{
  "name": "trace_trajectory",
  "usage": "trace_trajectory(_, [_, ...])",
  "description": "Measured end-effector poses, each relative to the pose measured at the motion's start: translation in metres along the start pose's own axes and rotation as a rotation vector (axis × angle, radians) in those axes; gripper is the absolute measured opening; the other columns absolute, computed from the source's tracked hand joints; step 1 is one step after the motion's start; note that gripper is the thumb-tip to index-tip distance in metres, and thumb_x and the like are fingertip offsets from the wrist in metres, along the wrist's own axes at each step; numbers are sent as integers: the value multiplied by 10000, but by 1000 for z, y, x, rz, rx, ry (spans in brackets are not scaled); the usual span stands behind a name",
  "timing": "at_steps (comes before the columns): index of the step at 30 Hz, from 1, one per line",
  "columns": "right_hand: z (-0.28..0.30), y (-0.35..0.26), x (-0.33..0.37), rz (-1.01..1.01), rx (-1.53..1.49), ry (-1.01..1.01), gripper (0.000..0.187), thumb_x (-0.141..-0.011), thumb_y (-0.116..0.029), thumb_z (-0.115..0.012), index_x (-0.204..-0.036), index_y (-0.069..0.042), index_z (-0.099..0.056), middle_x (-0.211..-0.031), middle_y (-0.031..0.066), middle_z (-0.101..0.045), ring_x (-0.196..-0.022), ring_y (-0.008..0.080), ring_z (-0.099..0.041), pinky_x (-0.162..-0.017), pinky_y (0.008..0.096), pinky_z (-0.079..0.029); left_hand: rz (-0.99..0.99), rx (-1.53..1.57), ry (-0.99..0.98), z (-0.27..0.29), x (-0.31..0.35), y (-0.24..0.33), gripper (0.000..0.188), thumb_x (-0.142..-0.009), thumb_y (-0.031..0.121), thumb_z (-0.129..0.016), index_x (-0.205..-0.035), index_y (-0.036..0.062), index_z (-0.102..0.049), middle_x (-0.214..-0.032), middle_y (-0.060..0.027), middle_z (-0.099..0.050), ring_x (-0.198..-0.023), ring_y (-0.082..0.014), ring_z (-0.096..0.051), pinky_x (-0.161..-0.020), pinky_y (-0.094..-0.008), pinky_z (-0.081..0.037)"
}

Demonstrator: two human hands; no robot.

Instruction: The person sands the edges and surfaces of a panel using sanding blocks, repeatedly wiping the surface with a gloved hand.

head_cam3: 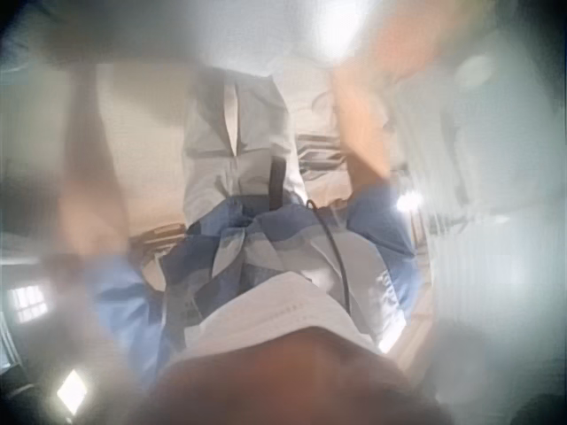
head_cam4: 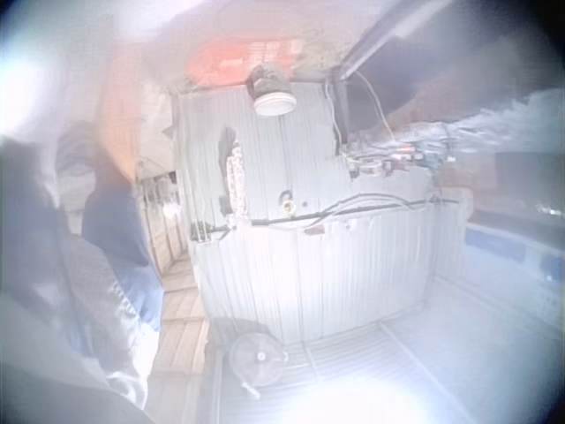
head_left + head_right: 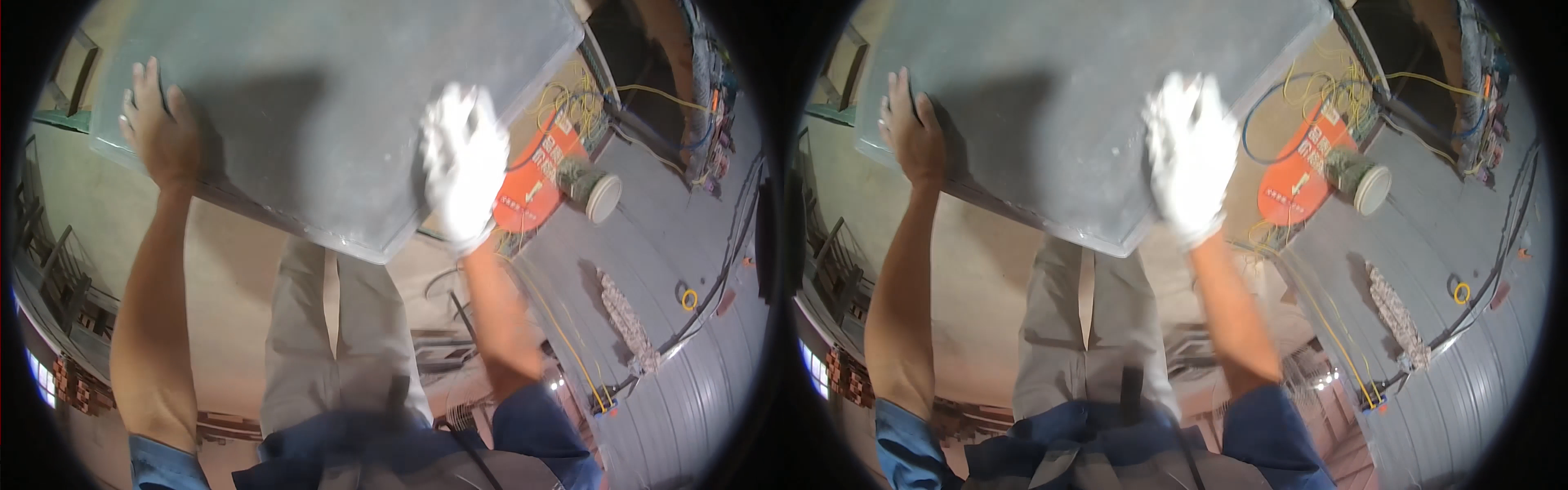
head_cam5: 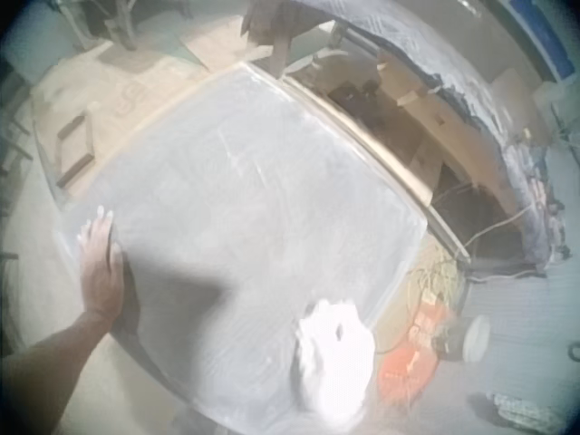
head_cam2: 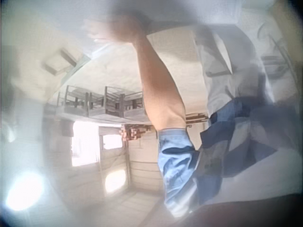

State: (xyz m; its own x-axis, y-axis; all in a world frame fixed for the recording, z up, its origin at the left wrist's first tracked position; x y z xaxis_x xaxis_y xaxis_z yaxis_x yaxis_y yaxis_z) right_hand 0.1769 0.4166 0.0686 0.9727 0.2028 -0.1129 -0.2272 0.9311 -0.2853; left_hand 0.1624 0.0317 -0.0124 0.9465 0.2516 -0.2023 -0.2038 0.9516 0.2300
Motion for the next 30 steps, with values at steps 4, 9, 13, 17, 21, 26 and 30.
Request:
trace_trajectory(4, [2,34,-45,-206,111,34,404,-956,-220,-690,-1334,-92,-627,-1252,242,-615,-957,443,-607,-799,517,-511,-50,21,33,5,-3,15,535,-1125,381,-397,-1623,195,-453,-1695,-89,-418,-1541,-401,-361,-1283,-562,-178])
trace_trajectory(9, [-10,-59,99,-123,-221,3,402,-928,-94,-742,-1316,-23,-663,-928,210,-675,-770,360,-664,-711,424,-569,-37,-1,28,7,2,-1,539,-1089,345,-449,-1606,197,-482,-1676,-91,-448,-1536,-411,-370,-1282,-571,-190])
trace_trajectory(13, [-6,2,12,-174,18,163,453,-909,-213,-779,-1326,-74,-667,-1138,222,-648,-904,382,-665,-756,457,-562,-43,6,19,8,-5,1,534,-1096,320,-456,-1616,199,-466,-1693,-84,-425,-1538,-405,-370,-1281,-569,-204])
trace_trajectory(17, [4,37,-40,-420,196,183,595,-923,-247,-745,-1460,-62,-567,-1308,213,-608,-1057,391,-614,-926,501,-516,-42,-11,23,2,-3,12,534,-1106,338,-457,-1623,204,-452,-1710,-72,-396,-1551,-396,-356,-1287,-568,-202])
trace_trajectory(21, [-18,-65,102,-413,-1,129,620,-970,-278,-686,-1531,-66,-532,-1532,269,-521,-1354,447,-524,-1139,513,-430,-25,-68,34,-3,-3,-2,538,-1123,384,-423,-1631,207,-436,-1717,-53,-384,-1564,-389,-335,-1293,-563,-201])
trace_trajectory(26, [-10,-71,112,-359,160,214,551,-891,-137,-745,-1414,-31,-605,-1382,226,-624,-1206,449,-615,-1030,452,-517,-32,-101,40,-5,2,13,571,-1122,438,-406,-1629,178,-434,-1713,-71,-383,-1557,-390,-341,-1288,-574,-202])
trace_trajectory(30, [1,-47,83,-498,-65,64,556,-850,-85,-745,-1388,-32,-614,-1318,220,-638,-1142,433,-626,-982,443,-536,-71,-85,3,-5,2,13,591,-1112,450,-424,-1632,169,-423,-1725,-81,-358,-1561,-398,-332,-1294,-586,-181])
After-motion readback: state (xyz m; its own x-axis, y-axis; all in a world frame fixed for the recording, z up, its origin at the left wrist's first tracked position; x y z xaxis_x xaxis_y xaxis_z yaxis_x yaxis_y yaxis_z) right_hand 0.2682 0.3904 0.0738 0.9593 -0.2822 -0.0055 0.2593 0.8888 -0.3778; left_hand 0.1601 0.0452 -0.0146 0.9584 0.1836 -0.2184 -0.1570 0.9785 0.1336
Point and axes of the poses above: each hand's wrist, its own x-axis away from the middle knuckle, its own z-axis out of the back of the hand, y = z × x, the point moved 4 cm from there along -x, towards the middle knuckle
